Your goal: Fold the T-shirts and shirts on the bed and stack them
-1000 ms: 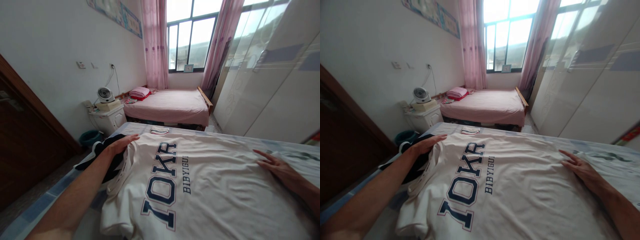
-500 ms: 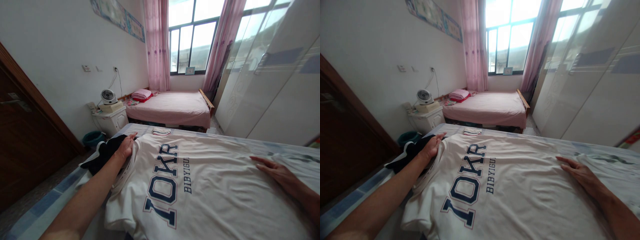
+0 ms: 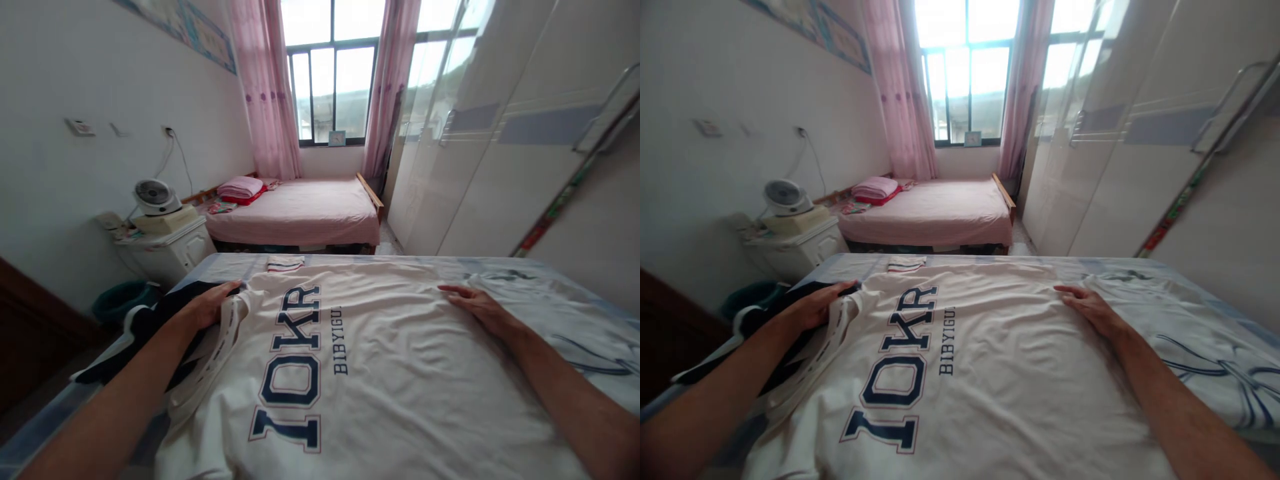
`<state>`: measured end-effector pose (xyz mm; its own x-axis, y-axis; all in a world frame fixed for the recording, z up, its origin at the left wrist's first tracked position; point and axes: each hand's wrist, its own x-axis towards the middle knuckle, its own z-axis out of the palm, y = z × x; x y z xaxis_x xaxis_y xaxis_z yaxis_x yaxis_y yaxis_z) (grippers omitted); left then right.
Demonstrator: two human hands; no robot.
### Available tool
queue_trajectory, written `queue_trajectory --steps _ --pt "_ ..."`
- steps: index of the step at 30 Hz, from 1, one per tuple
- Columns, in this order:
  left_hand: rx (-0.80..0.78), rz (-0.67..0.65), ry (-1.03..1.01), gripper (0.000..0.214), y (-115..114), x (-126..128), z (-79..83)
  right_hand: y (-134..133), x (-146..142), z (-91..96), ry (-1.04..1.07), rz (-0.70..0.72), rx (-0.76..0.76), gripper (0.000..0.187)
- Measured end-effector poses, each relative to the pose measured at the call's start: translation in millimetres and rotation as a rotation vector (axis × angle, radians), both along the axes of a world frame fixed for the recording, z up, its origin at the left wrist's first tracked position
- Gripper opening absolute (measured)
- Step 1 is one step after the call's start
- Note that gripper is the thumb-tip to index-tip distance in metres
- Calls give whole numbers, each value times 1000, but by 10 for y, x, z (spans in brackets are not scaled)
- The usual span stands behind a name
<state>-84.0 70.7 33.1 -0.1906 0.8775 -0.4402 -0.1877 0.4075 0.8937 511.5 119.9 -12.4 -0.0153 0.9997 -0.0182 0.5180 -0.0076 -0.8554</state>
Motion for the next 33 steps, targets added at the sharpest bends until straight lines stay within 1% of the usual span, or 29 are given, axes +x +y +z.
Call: queue_trajectory --steps 3,4,6,8,10,13,15,18,21,25,27,30,32,33 --pt "-9 41 278 43 33 -52 19 11 8 -42 12 -32 -3 49" --pt "-8 34 337 46 33 -87 39 21 19 -65 8 -38 1 48" --pt "-51 -32 388 42 14 -154 83 46 46 -111 -7 -51 8 47" --pt "-121 -100 345 33 -15 -190 110 78 80 -152 -26 -62 11 46" --pt "-125 -107 219 28 -31 -177 108 112 117 -186 -52 -62 25 43" --pt "29 -24 7 22 -8 -81 65 148 156 -220 -100 -51 60 39" --pt "92 22 -46 22 29 -1 31 155 160 -227 -98 -68 57 37" --pt "98 15 -62 20 80 81 -7 147 147 -220 -82 -87 47 36" --pt "114 15 -50 27 104 84 -10 133 149 -221 -97 -76 67 35" --pt "326 183 53 43 69 -35 60 125 190 -272 -15 -117 89 36" --pt "399 230 95 46 38 -118 107 128 201 -301 33 -168 84 37" --pt "344 186 100 39 23 -214 146 129 190 -315 71 -216 40 41" --pt "298 162 83 28 44 -247 145 115 169 -286 83 -199 26 42" --pt "288 155 74 24 61 -257 142 101 153 -257 79 -169 24 42"
